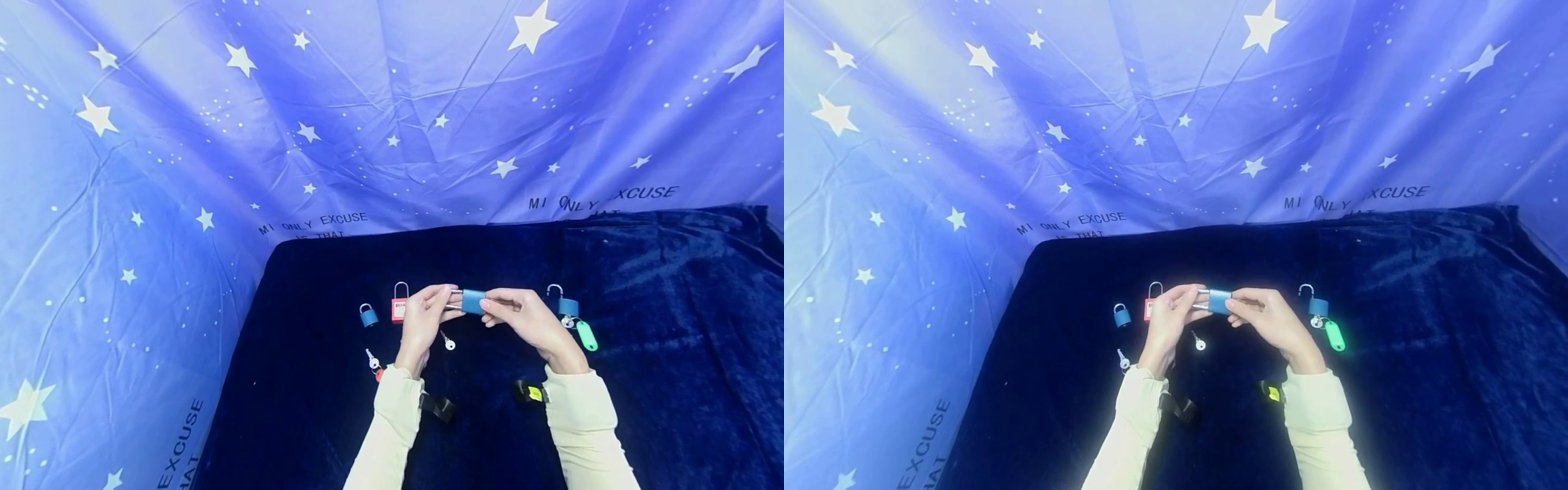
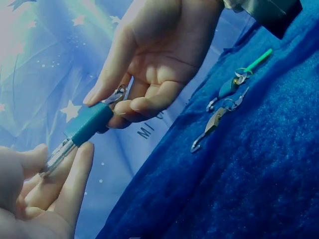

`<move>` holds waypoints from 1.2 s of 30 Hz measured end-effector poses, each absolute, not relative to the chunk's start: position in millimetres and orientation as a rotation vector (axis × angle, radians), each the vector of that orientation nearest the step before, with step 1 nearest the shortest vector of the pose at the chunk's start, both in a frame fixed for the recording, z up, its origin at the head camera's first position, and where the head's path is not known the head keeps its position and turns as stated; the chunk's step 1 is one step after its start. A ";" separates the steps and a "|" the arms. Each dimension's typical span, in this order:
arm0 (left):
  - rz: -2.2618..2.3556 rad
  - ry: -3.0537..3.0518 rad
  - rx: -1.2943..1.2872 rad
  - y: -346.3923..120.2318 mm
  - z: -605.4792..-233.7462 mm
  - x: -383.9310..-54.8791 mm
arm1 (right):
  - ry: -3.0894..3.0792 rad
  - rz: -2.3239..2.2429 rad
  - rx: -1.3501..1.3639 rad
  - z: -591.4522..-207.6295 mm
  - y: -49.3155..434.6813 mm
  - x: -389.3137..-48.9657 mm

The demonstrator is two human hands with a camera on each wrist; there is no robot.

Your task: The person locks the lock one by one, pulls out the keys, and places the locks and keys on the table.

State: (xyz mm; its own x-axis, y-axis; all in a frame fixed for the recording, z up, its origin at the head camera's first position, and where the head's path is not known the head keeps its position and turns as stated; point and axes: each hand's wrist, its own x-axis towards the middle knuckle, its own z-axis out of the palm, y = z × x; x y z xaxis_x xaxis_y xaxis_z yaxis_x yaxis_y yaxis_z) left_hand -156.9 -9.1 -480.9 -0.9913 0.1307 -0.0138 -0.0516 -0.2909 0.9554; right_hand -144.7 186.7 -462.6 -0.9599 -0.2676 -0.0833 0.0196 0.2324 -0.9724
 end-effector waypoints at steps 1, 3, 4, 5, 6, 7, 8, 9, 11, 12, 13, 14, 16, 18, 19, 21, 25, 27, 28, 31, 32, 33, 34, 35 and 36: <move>2.419 1.802 0.104 -8.9 -480.6 -157.0 | 2.275 -1.795 -0.225 -462.4 186.7 -144.9; 2.386 1.815 0.114 -8.6 -479.7 -156.7 | 2.288 -1.779 -0.213 -462.2 186.8 -145.1; 2.376 1.825 0.127 -8.3 -478.8 -156.4 | 2.295 -1.774 -0.213 -462.1 186.8 -145.1; 2.365 1.841 0.139 -8.2 -478.7 -156.5 | 2.297 -1.777 -0.205 -462.0 186.5 -145.1; 2.358 1.857 0.155 -8.0 -478.4 -156.5 | 2.300 -1.780 -0.199 -461.7 186.1 -145.2; 2.353 1.870 0.169 -7.9 -478.2 -156.4 | 2.302 -1.784 -0.194 -461.4 185.8 -145.2; 2.354 1.879 0.182 -7.7 -478.0 -156.3 | 2.305 -1.785 -0.192 -461.2 185.6 -145.3; 2.355 1.890 0.196 -7.5 -477.9 -156.3 | 2.307 -1.787 -0.192 -461.0 185.4 -145.5; 2.356 1.912 0.217 -7.2 -478.0 -156.4 | 2.304 -1.795 -0.189 -460.1 184.8 -145.6; 2.357 1.922 0.230 -7.0 -478.0 -156.3 | 2.304 -1.797 -0.189 -459.6 184.6 -145.6; 2.360 1.931 0.241 -6.8 -477.9 -156.2 | 2.305 -1.800 -0.189 -459.0 184.4 -145.4; 2.365 1.937 0.252 -6.6 -477.8 -156.2 | 2.305 -1.802 -0.188 -458.5 184.4 -145.3; 2.371 1.950 0.271 -6.1 -478.2 -156.4 | 2.307 -1.814 -0.185 -457.1 184.1 -144.6; 2.383 1.956 0.283 -5.5 -478.5 -156.5 | 2.316 -1.820 -0.170 -455.9 184.2 -144.0; 2.389 1.958 0.284 -5.2 -478.7 -156.4 | 2.319 -1.822 -0.165 -455.5 184.2 -143.7; 2.406 1.951 0.284 -4.4 -479.2 -156.2 | 2.323 -1.829 -0.159 -454.9 184.2 -143.4; 2.421 1.944 0.288 -3.5 -480.5 -155.9 | 2.316 -1.849 -0.160 -454.8 183.3 -143.7; 2.422 1.950 0.293 -3.1 -480.9 -155.7 | 2.313 -1.860 -0.164 -455.3 183.1 -144.1; 2.422 1.956 0.293 -2.7 -481.1 -155.4 | 2.312 -1.864 -0.168 -455.6 183.0 -144.1; 2.427 1.978 0.281 -0.6 -481.4 -154.3 | 2.315 -1.875 -0.173 -456.7 183.1 -144.4; 2.429 1.986 0.274 0.4 -481.4 -153.7 | 2.320 -1.874 -0.179 -457.0 183.1 -144.4; 2.429 1.995 0.264 1.4 -481.5 -153.1 | 2.323 -1.875 -0.176 -457.4 183.0 -144.5; 2.431 2.003 0.251 2.4 -481.7 -152.6 | 2.322 -1.879 -0.175 -457.6 182.8 -144.5; 2.433 2.013 0.237 3.4 -481.7 -152.0 | 2.324 -1.880 -0.174 -457.7 182.5 -144.5; 2.438 2.019 0.225 4.5 -481.7 -151.4 | 2.327 -1.878 -0.173 -457.8 182.2 -144.4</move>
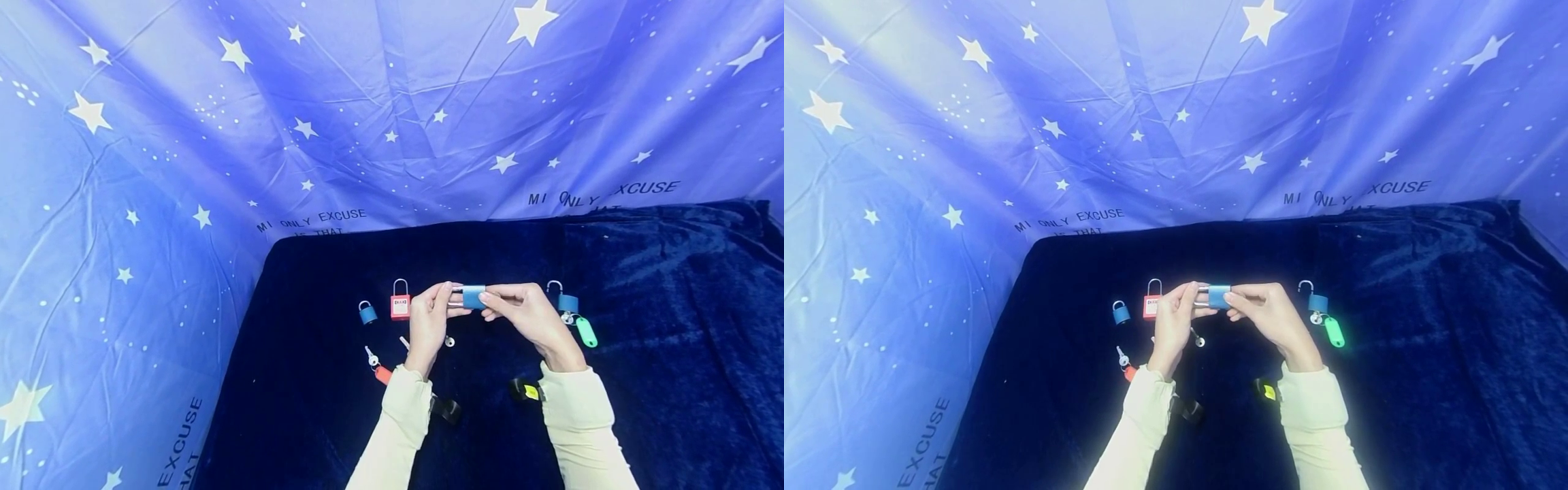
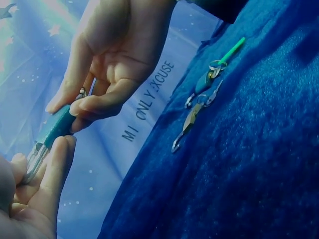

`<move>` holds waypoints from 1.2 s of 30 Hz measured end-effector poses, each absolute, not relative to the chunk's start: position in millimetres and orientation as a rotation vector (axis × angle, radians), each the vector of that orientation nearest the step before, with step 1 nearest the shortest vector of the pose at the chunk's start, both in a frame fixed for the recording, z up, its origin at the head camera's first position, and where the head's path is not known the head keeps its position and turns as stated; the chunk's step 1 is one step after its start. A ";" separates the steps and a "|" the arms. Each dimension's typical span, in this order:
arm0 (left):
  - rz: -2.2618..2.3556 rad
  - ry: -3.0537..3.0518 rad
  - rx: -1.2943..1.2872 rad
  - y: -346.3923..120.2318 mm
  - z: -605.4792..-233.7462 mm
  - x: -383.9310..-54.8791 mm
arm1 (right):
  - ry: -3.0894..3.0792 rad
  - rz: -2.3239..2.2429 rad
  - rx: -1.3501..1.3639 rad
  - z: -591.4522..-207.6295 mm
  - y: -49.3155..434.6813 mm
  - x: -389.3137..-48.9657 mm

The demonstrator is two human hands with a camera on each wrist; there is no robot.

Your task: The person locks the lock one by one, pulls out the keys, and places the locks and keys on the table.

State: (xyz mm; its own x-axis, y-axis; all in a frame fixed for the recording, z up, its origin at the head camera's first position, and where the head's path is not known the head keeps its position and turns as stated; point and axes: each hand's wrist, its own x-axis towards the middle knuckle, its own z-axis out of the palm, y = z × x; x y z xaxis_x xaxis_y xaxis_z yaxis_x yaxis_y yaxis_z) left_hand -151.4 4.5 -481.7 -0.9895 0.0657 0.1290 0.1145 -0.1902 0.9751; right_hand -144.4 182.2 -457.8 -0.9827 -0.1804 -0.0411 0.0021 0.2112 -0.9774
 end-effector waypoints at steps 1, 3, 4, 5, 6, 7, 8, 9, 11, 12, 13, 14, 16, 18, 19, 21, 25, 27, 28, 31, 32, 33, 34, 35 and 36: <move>-2.382 -1.976 -0.209 5.3 -481.3 -151.0 | 2.328 -1.880 -0.172 -457.5 181.6 -144.5; -2.353 -1.983 -0.192 6.5 -480.3 -150.1 | 2.323 -1.886 -0.171 -456.7 180.1 -144.3; -2.331 -1.991 -0.191 7.3 -479.6 -149.5 | 2.323 -1.887 -0.176 -456.1 179.4 -143.8; -2.313 -2.002 -0.191 8.1 -479.0 -148.9 | 2.328 -1.884 -0.180 -455.5 178.8 -143.2; -2.296 -2.011 -0.194 8.8 -478.5 -148.5 | 2.334 -1.880 -0.182 -455.1 178.4 -142.6; -2.275 -2.022 -0.192 9.2 -478.5 -147.8 | 2.333 -1.881 -0.186 -455.2 177.8 -142.0; -2.259 -2.031 -0.190 9.6 -478.5 -147.4 | 2.335 -1.878 -0.190 -455.2 177.2 -141.5; -2.253 -2.036 -0.192 9.8 -478.6 -146.9 | 2.338 -1.874 -0.188 -455.2 176.7 -141.0; -2.266 -2.033 -0.197 9.6 -479.2 -146.7 | 2.345 -1.864 -0.184 -454.6 176.6 -140.2; -2.277 -2.029 -0.204 9.2 -479.5 -146.8 | 2.344 -1.861 -0.181 -453.8 176.7 -139.9; -2.290 -2.026 -0.211 8.7 -479.8 -147.2 | 2.343 -1.861 -0.183 -453.1 177.0 -139.6; -2.304 -2.026 -0.219 8.3 -479.6 -147.6 | 2.342 -1.860 -0.181 -451.9 177.6 -139.1; -2.327 -2.028 -0.231 7.6 -478.8 -148.7 | 2.335 -1.861 -0.179 -449.8 179.2 -138.6; -2.349 -2.023 -0.231 7.1 -478.3 -150.0 | 2.323 -1.857 -0.168 -449.2 180.5 -139.3; -2.358 -2.021 -0.230 6.6 -478.2 -150.8 | 2.318 -1.854 -0.161 -449.5 180.9 -139.9; -2.379 -2.018 -0.236 5.4 -478.4 -152.1 | 2.296 -1.849 -0.140 -450.3 181.6 -141.0; -2.479 -1.967 -0.253 2.4 -478.5 -154.0 | 2.258 -1.866 -0.120 -450.2 183.1 -141.4; -2.571 -1.904 -0.234 0.9 -477.7 -153.7 | 2.233 -1.905 -0.107 -449.3 183.5 -141.0; -2.619 -1.868 -0.219 0.5 -477.2 -153.4 | 2.223 -1.927 -0.099 -449.0 183.4 -140.9; -2.719 -1.833 -0.182 1.2 -477.1 -152.0 | 2.178 -2.006 -0.064 -449.1 181.3 -141.0; -2.729 -1.854 -0.177 2.1 -477.5 -151.5 | 2.159 -2.030 -0.059 -449.4 180.2 -141.2; -2.727 -1.876 -0.174 3.3 -478.0 -150.8 | 2.142 -2.047 -0.057 -449.7 178.8 -141.5; -2.717 -1.906 -0.174 4.6 -478.6 -150.5 | 2.127 -2.062 -0.058 -450.1 177.4 -141.7; -2.700 -1.936 -0.175 5.8 -479.1 -150.1 | 2.114 -2.071 -0.062 -450.2 176.3 -141.7; -2.682 -1.950 -0.170 6.8 -479.3 -149.6 | 2.105 -2.076 -0.068 -450.4 175.3 -141.7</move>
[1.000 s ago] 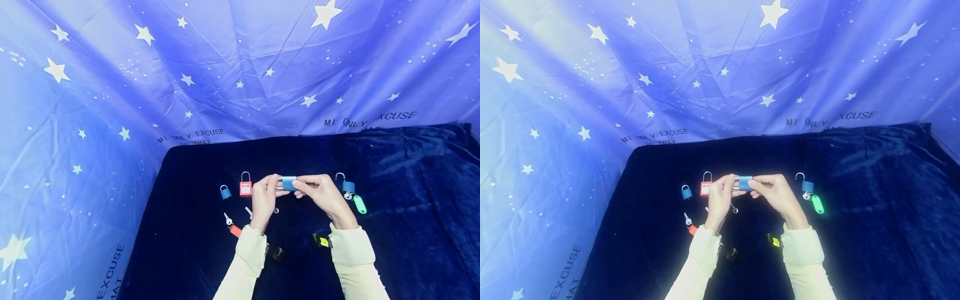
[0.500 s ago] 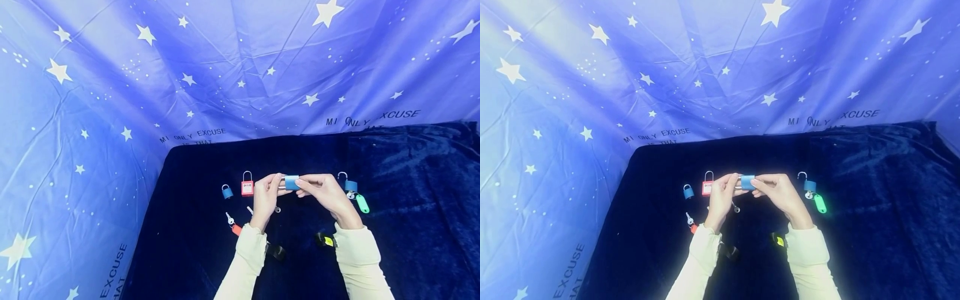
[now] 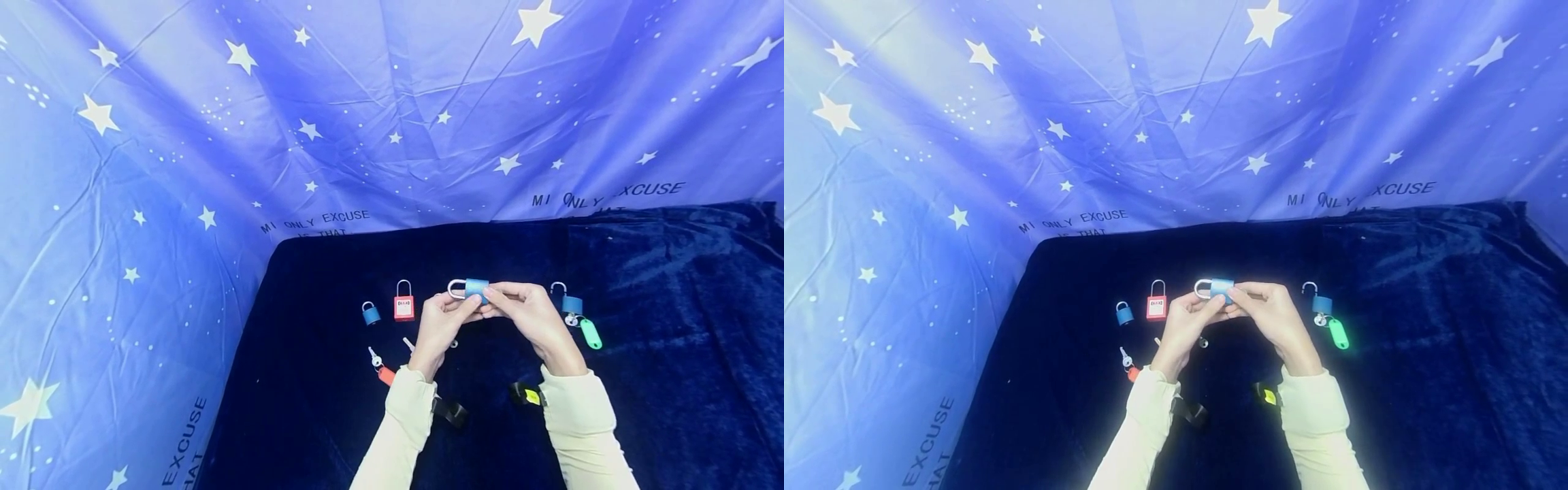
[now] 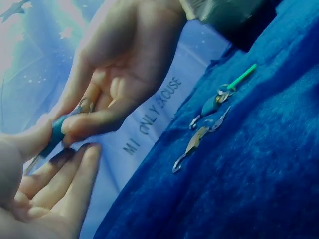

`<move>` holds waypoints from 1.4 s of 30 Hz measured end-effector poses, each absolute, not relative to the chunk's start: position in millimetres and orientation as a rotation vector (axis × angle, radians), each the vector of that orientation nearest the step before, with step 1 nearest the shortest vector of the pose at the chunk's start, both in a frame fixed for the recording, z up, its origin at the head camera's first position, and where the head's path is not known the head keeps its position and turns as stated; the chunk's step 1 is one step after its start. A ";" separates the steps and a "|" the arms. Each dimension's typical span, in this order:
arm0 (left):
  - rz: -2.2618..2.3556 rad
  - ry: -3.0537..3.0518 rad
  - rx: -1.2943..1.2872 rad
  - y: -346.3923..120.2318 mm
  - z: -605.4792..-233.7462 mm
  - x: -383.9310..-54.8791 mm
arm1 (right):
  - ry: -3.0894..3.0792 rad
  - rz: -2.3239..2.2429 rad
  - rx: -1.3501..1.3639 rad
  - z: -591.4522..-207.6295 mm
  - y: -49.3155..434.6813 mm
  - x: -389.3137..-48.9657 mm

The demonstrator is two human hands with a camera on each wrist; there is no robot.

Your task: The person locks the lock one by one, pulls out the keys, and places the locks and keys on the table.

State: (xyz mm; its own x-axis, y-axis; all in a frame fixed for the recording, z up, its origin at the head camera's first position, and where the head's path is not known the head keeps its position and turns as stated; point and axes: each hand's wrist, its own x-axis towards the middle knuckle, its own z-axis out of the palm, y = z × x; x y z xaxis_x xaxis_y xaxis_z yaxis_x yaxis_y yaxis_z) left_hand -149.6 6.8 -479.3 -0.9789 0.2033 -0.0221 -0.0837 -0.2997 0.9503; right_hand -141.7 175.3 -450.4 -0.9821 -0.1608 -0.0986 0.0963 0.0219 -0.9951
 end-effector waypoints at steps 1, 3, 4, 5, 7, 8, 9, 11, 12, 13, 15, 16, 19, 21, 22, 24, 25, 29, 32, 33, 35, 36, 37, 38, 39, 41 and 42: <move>2.395 1.760 0.144 7.6 -479.9 -149.4 | 2.100 -2.078 -0.076 -450.8 174.4 -141.8; 2.417 1.802 0.131 8.7 -479.6 -148.9 | 2.101 -2.072 -0.096 -451.4 173.6 -141.7; 2.427 1.817 0.124 8.7 -479.2 -148.9 | 2.105 -2.067 -0.108 -451.6 173.7 -141.6; 2.439 1.831 0.119 8.7 -478.9 -148.6 | 2.109 -2.059 -0.117 -451.7 173.9 -141.5; 2.452 1.851 0.116 8.5 -478.4 -148.4 | 2.127 -2.034 -0.134 -451.7 175.0 -141.5; 2.452 1.860 0.120 8.4 -477.8 -148.3 | 2.138 -2.019 -0.142 -451.4 175.7 -141.5; 2.452 1.865 0.122 8.1 -477.4 -148.1 | 2.151 -2.001 -0.146 -450.8 176.5 -141.4; 2.448 1.867 0.133 7.5 -476.8 -147.8 | 2.178 -1.968 -0.145 -449.5 178.1 -141.4; 2.444 1.870 0.139 7.4 -476.5 -147.8 | 2.190 -1.954 -0.146 -448.8 178.9 -141.5; 2.442 1.871 0.146 7.3 -476.0 -147.7 | 2.202 -1.940 -0.146 -448.0 179.7 -141.4; 2.441 1.874 0.159 7.3 -475.8 -147.6 | 2.231 -1.911 -0.146 -446.3 181.0 -141.0; 2.440 1.879 0.169 7.3 -475.9 -147.6 | 2.245 -1.900 -0.150 -445.6 181.5 -140.9; 2.446 1.896 0.182 7.7 -476.6 -147.8 | 2.289 -1.861 -0.172 -444.3 183.3 -140.0; 2.457 1.906 0.166 8.0 -477.7 -148.5 | 2.306 -1.852 -0.196 -444.3 185.1 -139.5; 2.465 1.909 0.150 7.9 -477.8 -148.6 | 2.311 -1.855 -0.211 -444.5 186.1 -139.3; 2.483 1.907 0.108 7.7 -478.3 -149.5 | 2.314 -1.863 -0.238 -445.0 188.5 -138.8; 2.491 1.904 0.088 7.6 -478.4 -150.0 | 2.315 -1.868 -0.251 -445.3 189.6 -138.6; 2.504 1.878 0.050 7.0 -477.9 -151.5 | 2.293 -1.862 -0.295 -447.1 192.2 -138.7; 2.502 1.857 0.043 7.7 -477.7 -151.7 | 2.273 -1.842 -0.309 -449.0 191.8 -139.5; 2.501 1.846 0.044 8.4 -477.8 -151.6 | 2.271 -1.832 -0.310 -449.6 191.5 -139.7; 2.496 1.828 0.047 10.0 -478.8 -151.4 | 2.275 -1.809 -0.310 -450.0 190.8 -139.9; 2.495 1.819 0.048 11.2 -479.3 -151.1 | 2.280 -1.797 -0.312 -450.1 190.5 -139.9; 2.492 1.812 0.046 12.4 -479.9 -150.7 | 2.286 -1.785 -0.313 -450.0 190.2 -139.7; 2.488 1.808 0.045 13.4 -480.0 -149.8 | 2.289 -1.777 -0.314 -449.9 189.9 -139.6; 2.485 1.806 0.037 14.3 -480.3 -148.9 | 2.289 -1.773 -0.315 -449.8 189.6 -139.3; 2.477 1.805 0.017 15.6 -480.7 -147.1 | 2.290 -1.770 -0.316 -449.9 189.0 -138.7; 2.476 1.800 0.007 15.7 -480.5 -146.1 | 2.286 -1.773 -0.314 -450.0 188.7 -138.5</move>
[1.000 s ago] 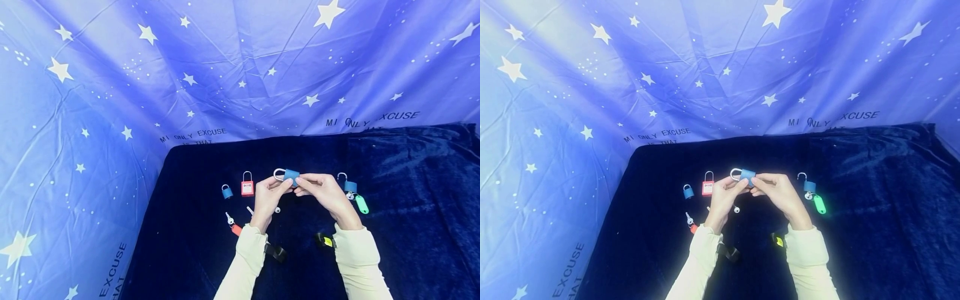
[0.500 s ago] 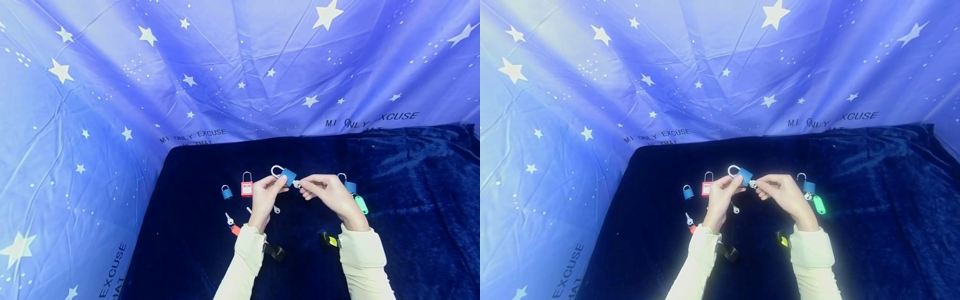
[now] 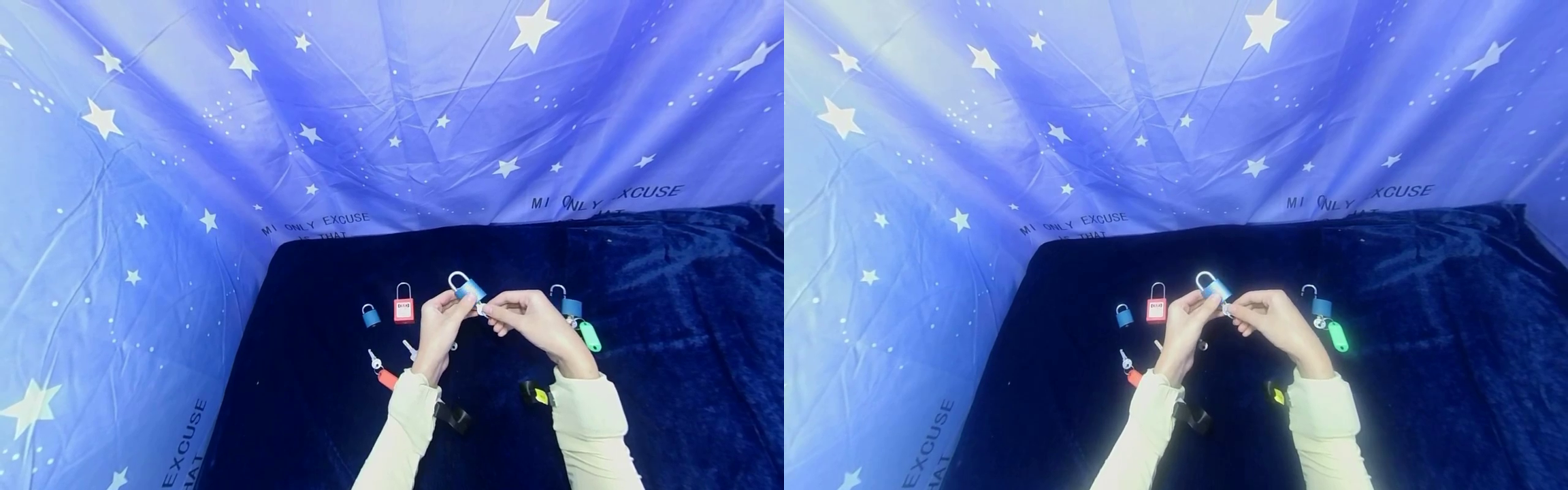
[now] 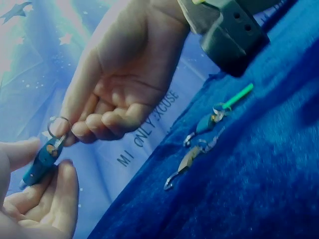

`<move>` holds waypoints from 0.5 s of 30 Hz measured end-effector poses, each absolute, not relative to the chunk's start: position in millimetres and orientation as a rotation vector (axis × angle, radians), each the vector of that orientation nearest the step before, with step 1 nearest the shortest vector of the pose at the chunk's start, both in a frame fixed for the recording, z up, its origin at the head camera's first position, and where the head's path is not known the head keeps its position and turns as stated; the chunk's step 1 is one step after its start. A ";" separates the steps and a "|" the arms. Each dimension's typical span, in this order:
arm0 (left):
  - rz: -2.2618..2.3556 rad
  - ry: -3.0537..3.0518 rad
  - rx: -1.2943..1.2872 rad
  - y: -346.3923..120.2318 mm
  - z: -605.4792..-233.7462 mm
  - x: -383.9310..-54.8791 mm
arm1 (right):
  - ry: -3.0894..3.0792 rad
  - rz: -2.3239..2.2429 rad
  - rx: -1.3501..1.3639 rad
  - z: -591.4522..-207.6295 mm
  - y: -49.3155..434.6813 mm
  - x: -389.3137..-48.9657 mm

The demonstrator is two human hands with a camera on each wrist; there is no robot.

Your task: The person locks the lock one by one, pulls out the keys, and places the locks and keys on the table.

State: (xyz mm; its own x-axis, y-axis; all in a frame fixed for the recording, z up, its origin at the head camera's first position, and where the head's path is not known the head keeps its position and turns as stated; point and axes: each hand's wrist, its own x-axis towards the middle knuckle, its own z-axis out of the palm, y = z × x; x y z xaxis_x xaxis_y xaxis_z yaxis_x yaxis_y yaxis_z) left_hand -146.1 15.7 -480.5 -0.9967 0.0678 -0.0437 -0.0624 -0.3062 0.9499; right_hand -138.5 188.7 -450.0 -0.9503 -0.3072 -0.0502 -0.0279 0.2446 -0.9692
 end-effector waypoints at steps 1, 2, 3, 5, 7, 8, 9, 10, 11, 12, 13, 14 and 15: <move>2.477 1.793 -0.001 15.7 -480.2 -145.3 | 2.282 -1.776 -0.311 -450.4 188.4 -138.4; 2.479 1.784 -0.006 15.7 -480.2 -144.9 | 2.278 -1.777 -0.308 -450.6 188.0 -138.2; 2.482 1.777 -0.012 15.5 -480.5 -144.9 | 2.278 -1.773 -0.308 -450.9 187.8 -138.0; 2.486 1.771 -0.015 14.7 -480.7 -145.3 | 2.275 -1.763 -0.311 -451.5 187.0 -138.1; 2.490 1.771 -0.025 13.8 -480.8 -146.2 | 2.274 -1.752 -0.325 -451.8 186.1 -138.3; 2.487 1.777 -0.030 13.5 -480.7 -146.8 | 2.281 -1.746 -0.335 -451.7 185.7 -138.5; 2.489 1.778 -0.037 13.1 -480.3 -147.3 | 2.294 -1.738 -0.347 -451.9 185.5 -138.8; 2.492 1.774 -0.047 12.7 -480.3 -147.5 | 2.304 -1.734 -0.357 -452.1 184.8 -139.0; 2.496 1.768 -0.056 12.5 -479.8 -147.5 | 2.317 -1.729 -0.364 -452.2 184.3 -139.1; 2.496 1.766 -0.064 12.3 -479.9 -147.6 | 2.329 -1.730 -0.368 -452.4 184.0 -139.1; 2.499 1.763 -0.069 12.3 -479.9 -147.6 | 2.341 -1.730 -0.367 -452.8 183.9 -139.1; 2.506 1.757 -0.075 12.7 -480.2 -147.7 | 2.349 -1.733 -0.362 -452.9 183.8 -138.9; 2.515 1.753 -0.084 13.2 -480.6 -147.7 | 2.349 -1.736 -0.357 -453.1 183.8 -138.7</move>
